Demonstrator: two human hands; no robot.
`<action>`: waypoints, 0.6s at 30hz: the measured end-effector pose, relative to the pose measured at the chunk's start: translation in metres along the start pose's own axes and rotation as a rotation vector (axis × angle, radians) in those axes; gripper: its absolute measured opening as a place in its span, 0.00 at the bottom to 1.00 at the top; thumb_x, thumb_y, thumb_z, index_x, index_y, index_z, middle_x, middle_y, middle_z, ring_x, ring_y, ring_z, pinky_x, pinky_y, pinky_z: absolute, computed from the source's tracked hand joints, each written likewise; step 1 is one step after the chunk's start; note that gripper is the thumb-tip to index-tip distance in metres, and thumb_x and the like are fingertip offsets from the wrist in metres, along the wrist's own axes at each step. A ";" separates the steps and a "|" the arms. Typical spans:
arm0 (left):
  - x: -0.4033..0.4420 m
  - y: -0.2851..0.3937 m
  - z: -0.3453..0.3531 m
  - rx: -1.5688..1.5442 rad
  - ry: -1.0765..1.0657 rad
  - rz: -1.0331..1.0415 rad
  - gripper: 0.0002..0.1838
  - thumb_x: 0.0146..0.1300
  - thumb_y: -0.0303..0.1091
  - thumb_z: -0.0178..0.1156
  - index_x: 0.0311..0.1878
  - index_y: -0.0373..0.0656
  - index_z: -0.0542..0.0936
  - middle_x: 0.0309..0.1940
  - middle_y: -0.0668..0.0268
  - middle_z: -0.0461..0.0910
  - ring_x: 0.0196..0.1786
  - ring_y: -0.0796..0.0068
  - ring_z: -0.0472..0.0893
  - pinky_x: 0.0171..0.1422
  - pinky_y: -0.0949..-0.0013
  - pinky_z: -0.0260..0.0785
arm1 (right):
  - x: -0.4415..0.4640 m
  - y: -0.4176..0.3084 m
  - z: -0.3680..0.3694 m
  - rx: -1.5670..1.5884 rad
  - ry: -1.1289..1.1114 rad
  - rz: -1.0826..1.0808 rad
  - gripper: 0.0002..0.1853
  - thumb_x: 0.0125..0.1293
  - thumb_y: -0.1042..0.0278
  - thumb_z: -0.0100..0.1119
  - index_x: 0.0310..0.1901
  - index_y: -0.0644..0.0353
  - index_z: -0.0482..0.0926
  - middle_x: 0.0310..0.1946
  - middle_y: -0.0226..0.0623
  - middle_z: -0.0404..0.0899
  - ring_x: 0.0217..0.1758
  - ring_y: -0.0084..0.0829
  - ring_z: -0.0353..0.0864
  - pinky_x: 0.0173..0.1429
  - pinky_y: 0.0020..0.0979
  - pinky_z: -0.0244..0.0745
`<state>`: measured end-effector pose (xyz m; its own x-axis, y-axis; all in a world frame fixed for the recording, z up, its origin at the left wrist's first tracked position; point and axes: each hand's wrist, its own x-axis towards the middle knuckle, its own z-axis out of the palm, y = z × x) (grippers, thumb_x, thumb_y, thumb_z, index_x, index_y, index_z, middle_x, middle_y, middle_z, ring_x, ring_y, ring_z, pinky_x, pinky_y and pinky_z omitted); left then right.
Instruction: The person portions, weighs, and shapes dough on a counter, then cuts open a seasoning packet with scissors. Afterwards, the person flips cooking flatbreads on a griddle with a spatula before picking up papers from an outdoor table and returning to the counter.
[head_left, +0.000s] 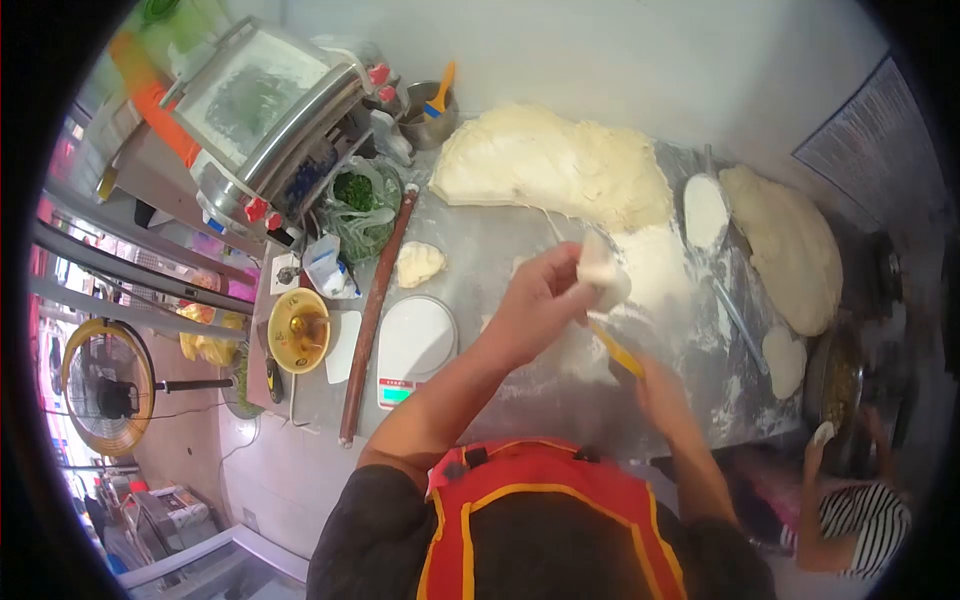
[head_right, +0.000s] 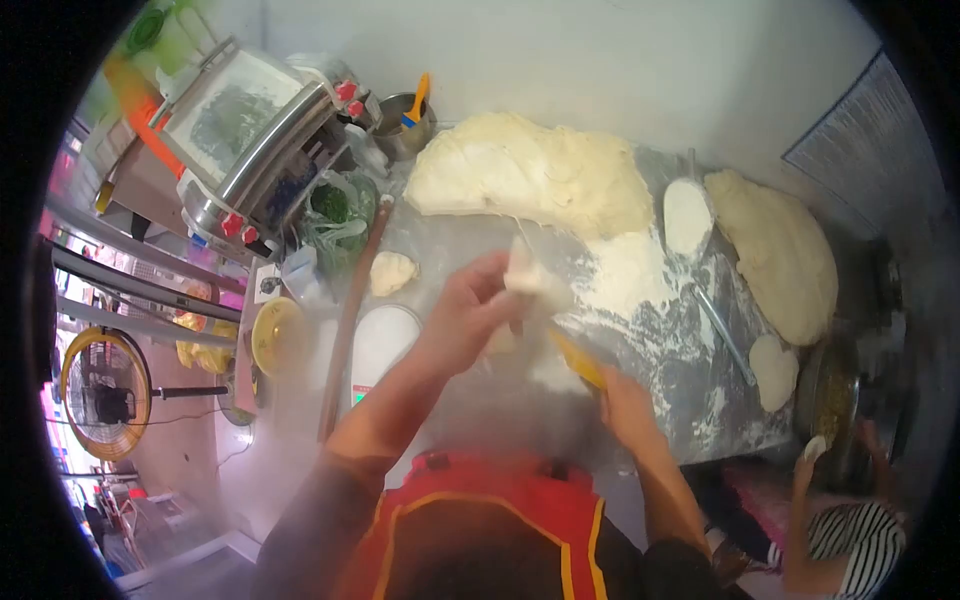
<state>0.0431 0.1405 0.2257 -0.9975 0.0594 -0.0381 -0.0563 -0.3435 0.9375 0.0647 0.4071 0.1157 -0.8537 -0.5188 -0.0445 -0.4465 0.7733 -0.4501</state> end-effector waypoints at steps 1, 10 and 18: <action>-0.004 -0.001 0.003 -0.016 -0.009 -0.008 0.16 0.57 0.26 0.53 0.50 0.37 0.74 0.37 0.67 0.79 0.36 0.81 0.76 0.36 0.76 0.69 | -0.016 -0.001 0.002 0.039 -0.009 0.046 0.18 0.56 0.77 0.51 0.50 0.59 0.69 0.36 0.50 0.76 0.42 0.52 0.75 0.44 0.46 0.70; -0.036 -0.014 0.046 -0.223 -0.193 -0.026 0.19 0.58 0.26 0.51 0.54 0.38 0.71 0.42 0.68 0.77 0.43 0.80 0.75 0.46 0.73 0.67 | -0.091 -0.022 0.014 0.159 0.032 0.142 0.14 0.55 0.78 0.50 0.45 0.60 0.68 0.31 0.50 0.75 0.37 0.52 0.76 0.40 0.47 0.70; -0.045 -0.031 0.050 0.191 -0.021 0.126 0.17 0.57 0.29 0.47 0.50 0.36 0.74 0.39 0.64 0.76 0.42 0.76 0.74 0.47 0.73 0.66 | -0.119 -0.016 0.027 -0.066 0.032 0.185 0.10 0.57 0.77 0.46 0.42 0.58 0.68 0.29 0.47 0.75 0.33 0.50 0.77 0.35 0.46 0.71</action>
<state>0.0918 0.1954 0.2154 -0.9949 0.0470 0.0891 0.0802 -0.1660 0.9829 0.1810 0.4467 0.1042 -0.9305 -0.3543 -0.0925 -0.2967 0.8775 -0.3769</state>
